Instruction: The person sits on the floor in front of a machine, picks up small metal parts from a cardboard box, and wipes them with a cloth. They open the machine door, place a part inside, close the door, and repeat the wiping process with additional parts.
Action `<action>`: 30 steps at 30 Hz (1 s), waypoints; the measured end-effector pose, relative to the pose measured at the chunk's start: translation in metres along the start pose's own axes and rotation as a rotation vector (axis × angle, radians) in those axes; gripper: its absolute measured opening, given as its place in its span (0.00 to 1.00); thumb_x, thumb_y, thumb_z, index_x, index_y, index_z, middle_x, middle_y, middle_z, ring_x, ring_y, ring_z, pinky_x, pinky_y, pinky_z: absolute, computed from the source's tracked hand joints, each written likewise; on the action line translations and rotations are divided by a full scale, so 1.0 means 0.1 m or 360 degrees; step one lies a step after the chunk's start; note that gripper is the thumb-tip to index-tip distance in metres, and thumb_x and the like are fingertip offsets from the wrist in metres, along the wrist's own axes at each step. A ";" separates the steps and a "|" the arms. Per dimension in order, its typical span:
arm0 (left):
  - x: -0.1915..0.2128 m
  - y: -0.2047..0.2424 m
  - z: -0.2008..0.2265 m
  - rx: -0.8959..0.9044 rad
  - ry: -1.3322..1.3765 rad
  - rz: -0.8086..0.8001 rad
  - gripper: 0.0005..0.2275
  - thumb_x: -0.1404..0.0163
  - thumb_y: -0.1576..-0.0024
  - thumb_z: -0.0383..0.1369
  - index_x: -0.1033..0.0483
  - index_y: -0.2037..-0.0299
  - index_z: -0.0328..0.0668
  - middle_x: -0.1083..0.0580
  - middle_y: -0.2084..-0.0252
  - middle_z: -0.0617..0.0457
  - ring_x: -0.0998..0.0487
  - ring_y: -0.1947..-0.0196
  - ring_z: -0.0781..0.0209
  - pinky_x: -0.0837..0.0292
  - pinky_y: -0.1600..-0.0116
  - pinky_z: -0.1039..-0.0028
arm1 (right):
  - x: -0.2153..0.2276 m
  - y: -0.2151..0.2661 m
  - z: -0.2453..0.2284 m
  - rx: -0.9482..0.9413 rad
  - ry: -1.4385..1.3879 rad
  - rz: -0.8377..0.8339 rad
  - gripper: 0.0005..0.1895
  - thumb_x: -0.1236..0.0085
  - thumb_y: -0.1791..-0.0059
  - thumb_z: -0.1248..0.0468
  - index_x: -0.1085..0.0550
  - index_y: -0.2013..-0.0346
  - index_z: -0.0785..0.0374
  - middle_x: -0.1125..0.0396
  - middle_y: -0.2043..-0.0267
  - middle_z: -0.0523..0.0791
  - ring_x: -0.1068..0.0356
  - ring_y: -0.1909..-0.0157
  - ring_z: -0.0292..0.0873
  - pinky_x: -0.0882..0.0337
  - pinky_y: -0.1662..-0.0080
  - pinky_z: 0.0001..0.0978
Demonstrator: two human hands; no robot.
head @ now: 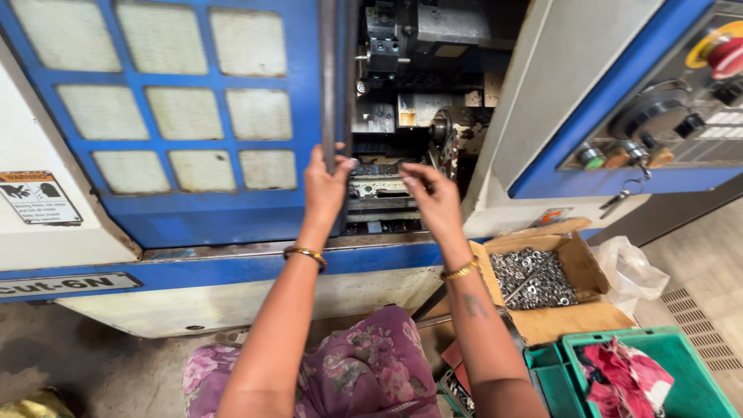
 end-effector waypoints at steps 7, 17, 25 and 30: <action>-0.59 0.06 -0.09 -0.0028 0.0386 -0.0126 0.14 0.44 0.43 0.20 0.29 0.49 0.36 0.22 0.64 0.52 0.21 0.61 0.66 0.23 0.54 0.76 | -0.49 -0.25 0.40 -0.0077 -0.0399 0.0054 0.11 0.45 0.45 0.70 0.22 0.49 0.68 0.26 0.53 0.44 0.28 0.52 0.34 0.27 0.48 0.25; -1.21 0.20 -0.12 0.0157 0.0694 -0.0365 0.14 0.46 0.42 0.21 0.32 0.48 0.37 0.22 0.65 0.53 0.20 0.65 0.68 0.20 0.60 0.76 | -0.03 -0.13 0.61 -0.0193 -0.0487 0.0288 0.09 0.41 0.46 0.71 0.21 0.52 0.69 0.27 0.55 0.45 0.29 0.58 0.34 0.27 0.55 0.25; -1.37 0.25 0.04 -0.0043 0.0369 -0.0284 0.15 0.41 0.43 0.23 0.29 0.48 0.37 0.21 0.66 0.55 0.21 0.66 0.70 0.26 0.60 0.78 | 0.91 0.23 -0.15 0.0407 0.0245 0.0640 0.10 0.44 0.45 0.73 0.24 0.48 0.65 0.30 0.46 0.44 0.30 0.48 0.37 0.25 0.48 0.26; -1.38 0.26 0.11 0.0039 0.0338 -0.0320 0.14 0.42 0.42 0.24 0.30 0.49 0.38 0.21 0.66 0.55 0.24 0.68 0.71 0.28 0.65 0.78 | 2.14 0.62 -0.40 0.0531 0.0488 0.1291 0.06 0.52 0.38 0.71 0.30 0.47 0.67 0.29 0.45 0.47 0.31 0.47 0.39 0.30 0.42 0.28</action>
Point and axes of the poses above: each hand's wrist, its own y-axis away from the middle knuckle, its own x-axis out of the back of the hand, z = x × y, the point moved 6 cm from there along -y, towards the middle knuckle
